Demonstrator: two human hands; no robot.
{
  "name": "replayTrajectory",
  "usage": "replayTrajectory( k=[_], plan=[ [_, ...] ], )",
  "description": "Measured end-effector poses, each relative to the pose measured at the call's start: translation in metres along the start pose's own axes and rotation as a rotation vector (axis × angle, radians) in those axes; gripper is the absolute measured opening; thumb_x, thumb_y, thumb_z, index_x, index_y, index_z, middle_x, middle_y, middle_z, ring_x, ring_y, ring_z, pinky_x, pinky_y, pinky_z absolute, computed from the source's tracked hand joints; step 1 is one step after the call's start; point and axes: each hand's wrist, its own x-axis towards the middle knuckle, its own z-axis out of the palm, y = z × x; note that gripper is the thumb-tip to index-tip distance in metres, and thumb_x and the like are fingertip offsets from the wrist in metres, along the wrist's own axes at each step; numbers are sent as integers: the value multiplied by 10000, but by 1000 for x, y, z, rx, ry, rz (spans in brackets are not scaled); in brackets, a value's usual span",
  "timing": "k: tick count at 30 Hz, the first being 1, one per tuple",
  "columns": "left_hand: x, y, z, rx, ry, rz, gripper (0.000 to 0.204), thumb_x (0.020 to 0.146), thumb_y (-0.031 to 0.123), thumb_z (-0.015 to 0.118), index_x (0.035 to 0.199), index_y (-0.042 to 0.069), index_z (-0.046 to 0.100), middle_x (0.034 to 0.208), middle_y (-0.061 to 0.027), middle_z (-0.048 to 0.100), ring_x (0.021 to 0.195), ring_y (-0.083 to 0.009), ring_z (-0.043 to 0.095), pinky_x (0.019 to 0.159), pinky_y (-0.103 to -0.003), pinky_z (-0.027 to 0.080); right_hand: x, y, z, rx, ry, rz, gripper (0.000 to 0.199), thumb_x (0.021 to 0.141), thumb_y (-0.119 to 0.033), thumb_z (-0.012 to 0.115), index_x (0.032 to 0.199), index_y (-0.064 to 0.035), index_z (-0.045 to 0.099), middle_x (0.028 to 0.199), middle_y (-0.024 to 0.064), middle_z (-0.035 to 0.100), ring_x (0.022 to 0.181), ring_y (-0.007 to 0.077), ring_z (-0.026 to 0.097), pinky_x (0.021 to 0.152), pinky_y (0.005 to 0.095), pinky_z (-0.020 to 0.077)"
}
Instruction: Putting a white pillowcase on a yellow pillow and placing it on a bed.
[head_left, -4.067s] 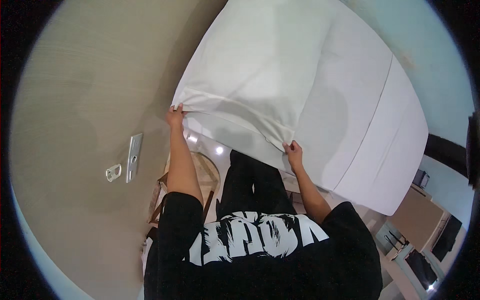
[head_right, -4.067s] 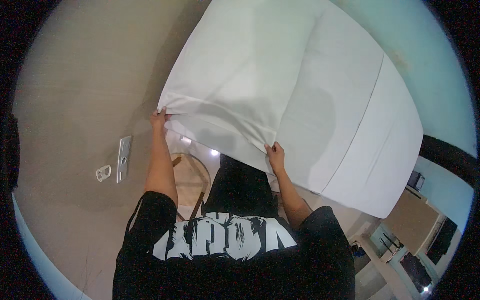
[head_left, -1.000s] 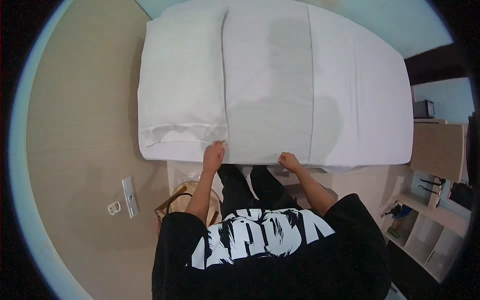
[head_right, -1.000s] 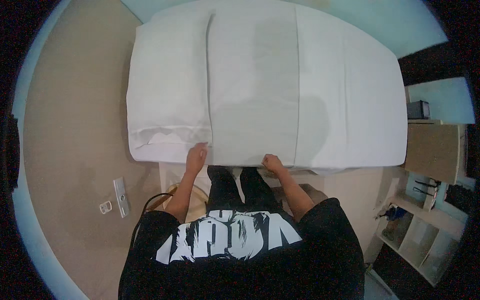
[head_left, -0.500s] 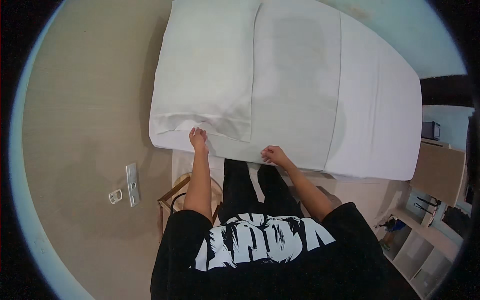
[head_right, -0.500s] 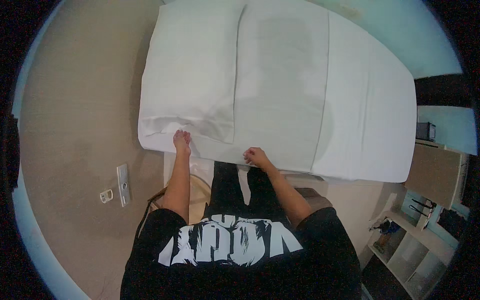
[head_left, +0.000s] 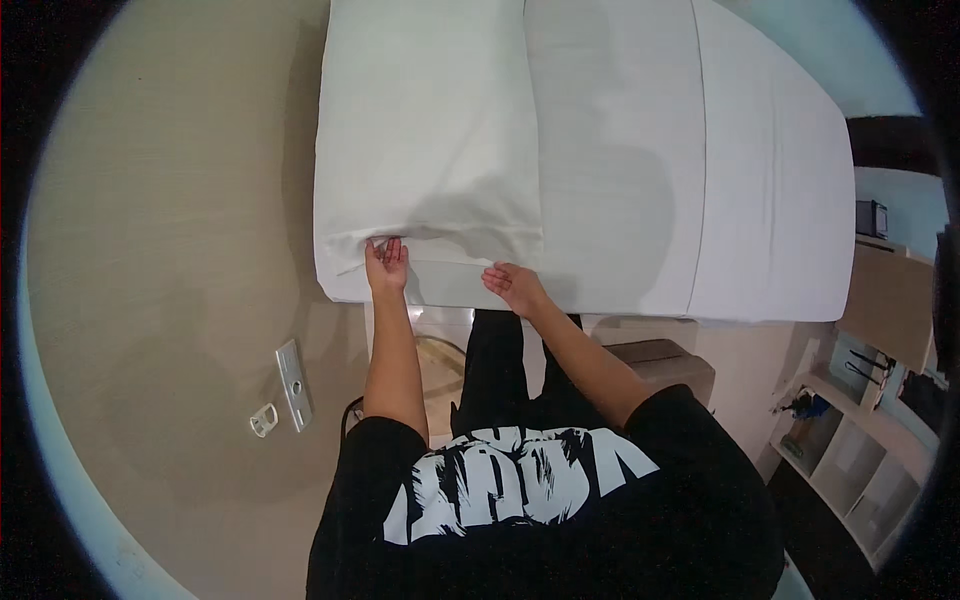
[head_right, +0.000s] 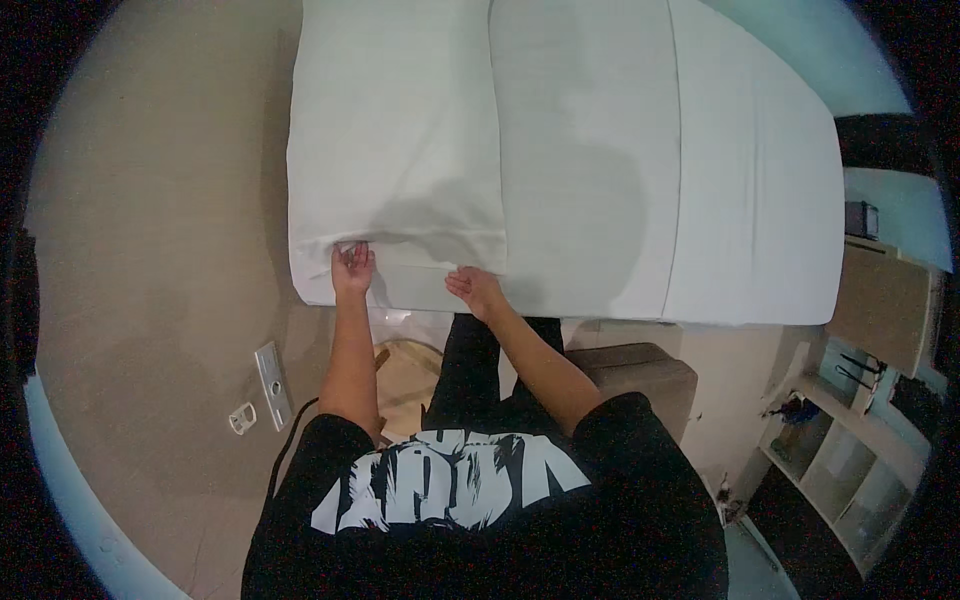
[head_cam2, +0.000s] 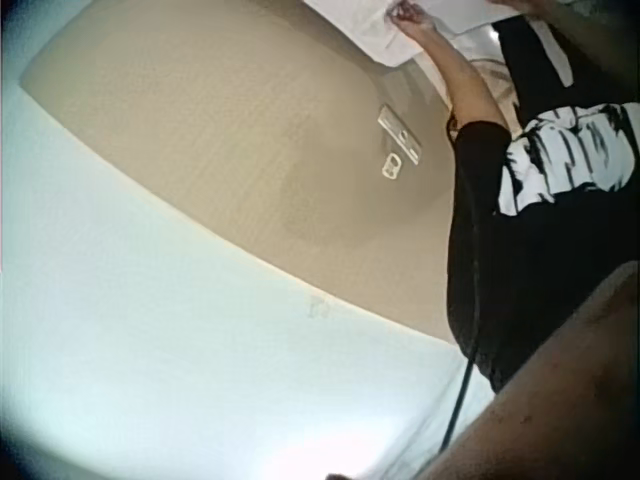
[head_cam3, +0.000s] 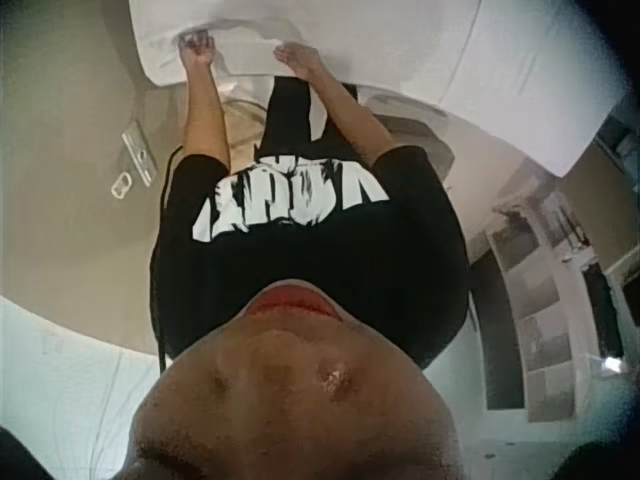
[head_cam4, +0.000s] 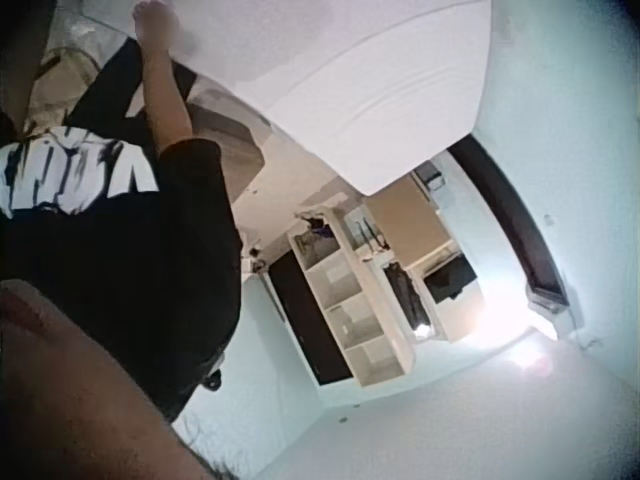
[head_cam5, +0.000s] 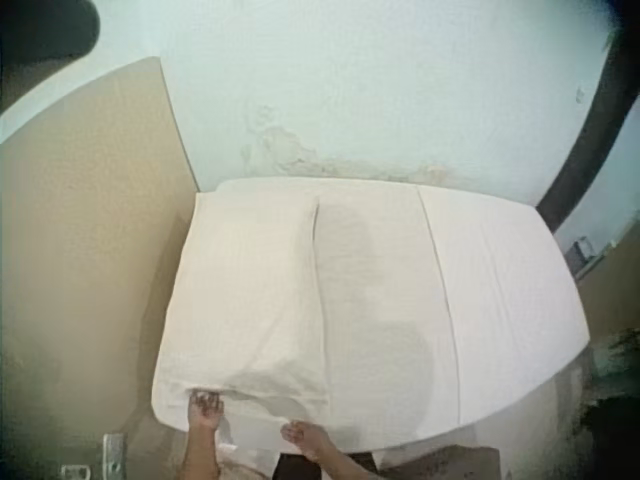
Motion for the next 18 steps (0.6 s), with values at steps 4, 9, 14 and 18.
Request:
replayTrajectory(
  k=[4,9,14,18],
  plan=[
    [5,14,-12,40,16,-27,570,904,375,612,1311,48,385,1298,-143,478,1165,-314,517,995,-465,410,10,5,20,292,166,-60,266,923,-114,550,1142,18,475,1002,173,538,874,303,576,855,418,529],
    [-9,11,-29,64,-145,60,378,893,326,652,1130,53,540,1115,-71,601,1046,-227,566,894,-378,479,18,1,24,367,347,-129,284,914,-115,571,1139,21,461,979,160,504,812,285,544,816,421,541],
    [-5,21,-55,204,-101,66,358,881,330,667,1083,64,539,1069,-67,619,998,-226,590,857,-383,501,28,10,14,238,497,-243,413,893,-107,606,1219,34,396,1005,167,488,789,281,570,750,389,560],
    [6,26,-61,217,-199,135,329,887,326,659,1027,60,526,993,-69,627,939,-225,605,833,-408,519,33,1,-7,313,531,-252,425,865,-78,648,1186,9,383,952,141,477,745,293,611,669,375,568]
  ],
)
